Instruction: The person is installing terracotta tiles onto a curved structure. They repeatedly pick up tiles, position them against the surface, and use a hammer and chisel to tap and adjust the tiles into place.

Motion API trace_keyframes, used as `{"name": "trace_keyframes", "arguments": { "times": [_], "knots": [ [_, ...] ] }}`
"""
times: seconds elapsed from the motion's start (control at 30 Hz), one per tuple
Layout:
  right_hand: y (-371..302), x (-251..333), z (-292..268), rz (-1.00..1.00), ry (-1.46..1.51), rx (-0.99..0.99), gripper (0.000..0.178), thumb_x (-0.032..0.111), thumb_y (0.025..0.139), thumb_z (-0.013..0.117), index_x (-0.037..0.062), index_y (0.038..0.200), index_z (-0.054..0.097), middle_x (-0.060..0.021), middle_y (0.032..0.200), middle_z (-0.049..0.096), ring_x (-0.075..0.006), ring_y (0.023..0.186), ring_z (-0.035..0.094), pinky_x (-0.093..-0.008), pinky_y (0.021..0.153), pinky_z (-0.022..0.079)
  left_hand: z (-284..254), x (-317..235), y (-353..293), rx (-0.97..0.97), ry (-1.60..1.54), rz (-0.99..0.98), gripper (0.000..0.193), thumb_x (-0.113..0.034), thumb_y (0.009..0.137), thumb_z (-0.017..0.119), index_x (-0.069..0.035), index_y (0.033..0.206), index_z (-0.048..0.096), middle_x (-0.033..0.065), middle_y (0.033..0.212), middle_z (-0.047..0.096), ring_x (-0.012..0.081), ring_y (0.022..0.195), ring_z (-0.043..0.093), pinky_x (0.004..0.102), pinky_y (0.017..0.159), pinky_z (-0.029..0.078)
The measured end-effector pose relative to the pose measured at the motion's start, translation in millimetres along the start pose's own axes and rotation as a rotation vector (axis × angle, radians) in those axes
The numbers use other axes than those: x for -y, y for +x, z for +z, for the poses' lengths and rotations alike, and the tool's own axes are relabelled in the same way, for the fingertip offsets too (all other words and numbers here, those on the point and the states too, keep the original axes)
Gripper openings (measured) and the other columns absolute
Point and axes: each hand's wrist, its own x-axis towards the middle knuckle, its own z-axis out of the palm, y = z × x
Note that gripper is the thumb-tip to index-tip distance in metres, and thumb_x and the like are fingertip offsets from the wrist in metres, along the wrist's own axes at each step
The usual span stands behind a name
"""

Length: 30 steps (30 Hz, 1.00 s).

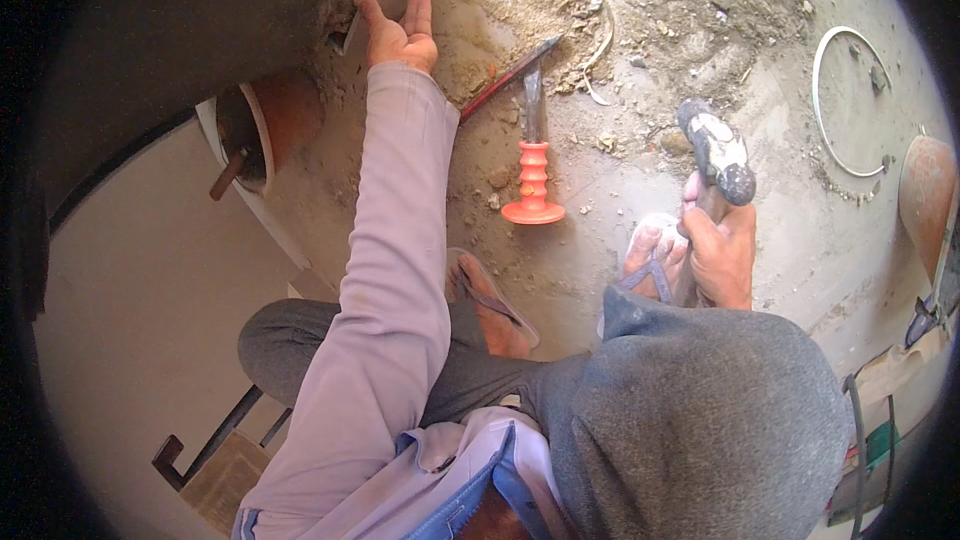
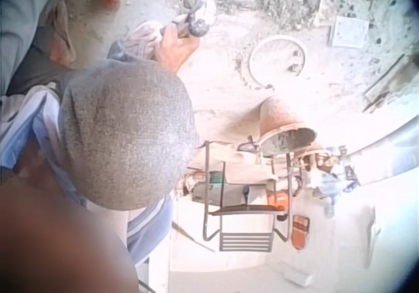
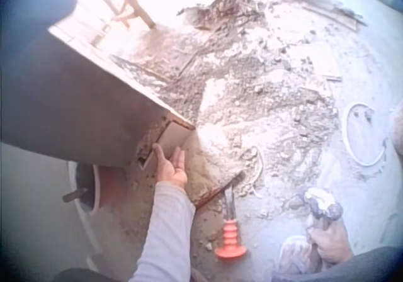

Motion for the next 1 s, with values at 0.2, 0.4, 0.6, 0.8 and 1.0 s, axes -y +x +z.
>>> {"name": "trace_keyframes", "arguments": {
  "times": [0.2,0.4,0.6,0.8,1.0],
  "knots": [
    [3.6,-3.0,9.1,0.067,0.004,0.0,0.017,0.001,0.077,0.053,0.0008,0.094,0.056,-0.0008,0.08,0.054,-0.0082,0.071,0.049,-0.0232,0.063,0.039,7.3,-12.8,-1.4,-0.036,-0.121,-0.04,0.065,-0.025,0.089,0.064,0.004,0.137,0.031,0.0228,0.129,0.046,0.0395,0.114,0.053,0.0446,0.092,0.055],
    [6.4,-7.8,14.7,0.018,0.029,0.036,0.016,0.003,0.077,0.054,0.0008,0.092,0.058,-0.0006,0.081,0.056,-0.0078,0.072,0.05,-0.0235,0.064,0.041,-1.5,-18.7,-3.8,0.058,-0.25,-0.137,0.035,-0.003,0.088,0.052,0.017,0.116,0.043,0.0272,0.119,0.051,0.0416,0.111,0.055,0.0428,0.092,0.056],
    [0.9,-7.3,9.0,0.034,0.011,-0.021,0.019,0.001,0.078,0.053,0.0019,0.097,0.057,-0.0005,0.083,0.054,-0.0077,0.071,0.048,-0.0229,0.063,0.039,-11.3,18.9,-38.7,0.083,-0.143,-0.342,0.025,0.009,0.087,0.047,0.018,0.11,0.047,0.0258,0.116,0.056,0.0374,0.11,0.058,0.0433,0.1,0.051],
    [-0.5,-11.0,-2.3,-0.052,0.084,-0.067,0.023,-0.004,0.076,0.049,0.0021,0.097,0.054,-0.002,0.084,0.05,-0.0091,0.071,0.046,-0.0225,0.064,0.037,22.6,84.3,-64.1,0.49,0.09,-0.476,0.033,0.009,0.086,0.054,0.013,0.117,0.046,0.0214,0.119,0.055,0.0324,0.111,0.057,0.0374,0.094,0.056],
    [1.6,-13.6,-17.9,-0.152,0.106,-0.038,0.023,-0.005,0.074,0.048,0.0004,0.096,0.054,-0.0042,0.084,0.053,-0.0111,0.072,0.049,-0.0247,0.064,0.04,61.7,145.5,-108.0,0.44,0.377,-0.543,0.032,0.01,0.088,0.054,0.008,0.12,0.049,0.019,0.122,0.054,0.0295,0.107,0.059,0.0311,0.084,0.061]
  ]
}}
